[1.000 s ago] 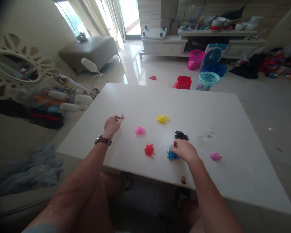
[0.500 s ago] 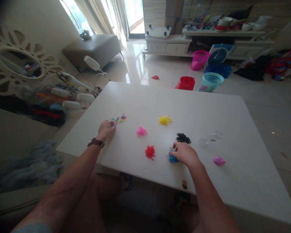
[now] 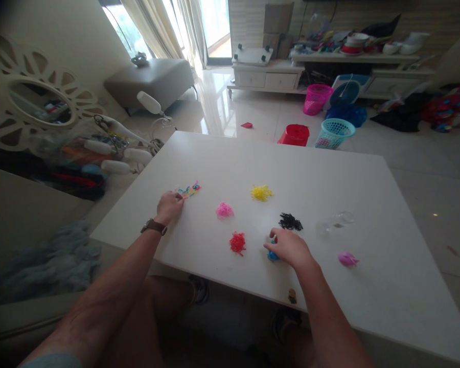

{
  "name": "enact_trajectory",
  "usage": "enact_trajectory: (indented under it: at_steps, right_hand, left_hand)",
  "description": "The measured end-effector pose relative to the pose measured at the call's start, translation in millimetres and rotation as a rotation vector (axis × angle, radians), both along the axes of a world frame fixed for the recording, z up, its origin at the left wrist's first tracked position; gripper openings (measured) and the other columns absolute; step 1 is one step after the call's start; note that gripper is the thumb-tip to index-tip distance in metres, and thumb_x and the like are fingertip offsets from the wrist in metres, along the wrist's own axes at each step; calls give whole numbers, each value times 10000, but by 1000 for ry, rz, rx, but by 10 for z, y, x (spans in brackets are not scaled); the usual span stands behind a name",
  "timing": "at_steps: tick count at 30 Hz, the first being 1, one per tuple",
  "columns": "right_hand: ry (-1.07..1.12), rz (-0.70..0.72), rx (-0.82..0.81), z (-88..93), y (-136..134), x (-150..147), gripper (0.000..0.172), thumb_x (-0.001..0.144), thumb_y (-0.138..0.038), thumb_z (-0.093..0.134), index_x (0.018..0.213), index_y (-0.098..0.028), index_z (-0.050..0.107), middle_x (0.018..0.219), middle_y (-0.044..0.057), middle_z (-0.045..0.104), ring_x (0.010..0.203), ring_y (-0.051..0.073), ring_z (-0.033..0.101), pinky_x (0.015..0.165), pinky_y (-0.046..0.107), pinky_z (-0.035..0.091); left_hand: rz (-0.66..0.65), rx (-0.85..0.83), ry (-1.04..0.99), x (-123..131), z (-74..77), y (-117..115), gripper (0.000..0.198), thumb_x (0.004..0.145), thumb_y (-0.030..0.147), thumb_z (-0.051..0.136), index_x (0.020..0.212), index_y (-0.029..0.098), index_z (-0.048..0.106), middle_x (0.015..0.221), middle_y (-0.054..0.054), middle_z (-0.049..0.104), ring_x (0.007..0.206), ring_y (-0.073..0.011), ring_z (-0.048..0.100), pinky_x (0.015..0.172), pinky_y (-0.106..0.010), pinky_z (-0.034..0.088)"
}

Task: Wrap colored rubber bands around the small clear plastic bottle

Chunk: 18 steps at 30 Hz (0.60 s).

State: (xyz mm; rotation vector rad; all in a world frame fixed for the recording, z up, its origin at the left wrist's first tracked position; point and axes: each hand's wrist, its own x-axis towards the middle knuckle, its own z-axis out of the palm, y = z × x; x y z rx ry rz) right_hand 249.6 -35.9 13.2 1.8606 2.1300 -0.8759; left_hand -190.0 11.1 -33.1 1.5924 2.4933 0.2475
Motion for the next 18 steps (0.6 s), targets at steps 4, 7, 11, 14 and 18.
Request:
enact_trajectory:
  at_steps: [4,7,11,14,18]
  right_hand:
    - [-11,6,-17,21,-6,-14,276,829,-451,707,1003,-237,708,973,36,770,845,209,696,666,288,420]
    - [-2,12,-15,23,-8,-28,269,838,-445,701,1007,-236,713,969,35,772,843,207,695,660,286,415]
    - [11,14,-3,-1,-8,-35,261,838,-443,707,1000,-239,720,966,34,776,830,203,699,653,283,417]
    - [22,15,1,-25,-4,-36,251,843,-440,706,996,-242,720,952,30,776,813,197,703,648,281,424]
    - [26,27,11,-15,9,-75,229,850,-427,707,985,-243,721,950,32,779,821,205,708,651,288,426]
  left_hand:
    - [14,21,24,-9,20,27,213,892,249,599,964,165,782,1181,-173,683,1168,-299,596,948,-346,488]
    - [51,36,-55,-59,41,65,191,867,266,628,922,152,770,1109,-157,722,1116,-269,625,950,-318,483]
    - [196,105,-437,-131,70,113,132,806,267,665,795,145,713,834,-87,748,920,-221,685,817,-277,508]
    - [282,201,-755,-133,102,121,144,775,278,692,758,137,668,783,-69,734,817,-173,694,769,-261,537]
    - [263,265,-1081,-51,196,90,185,737,276,762,787,133,655,877,-79,742,819,-127,698,815,-248,565]
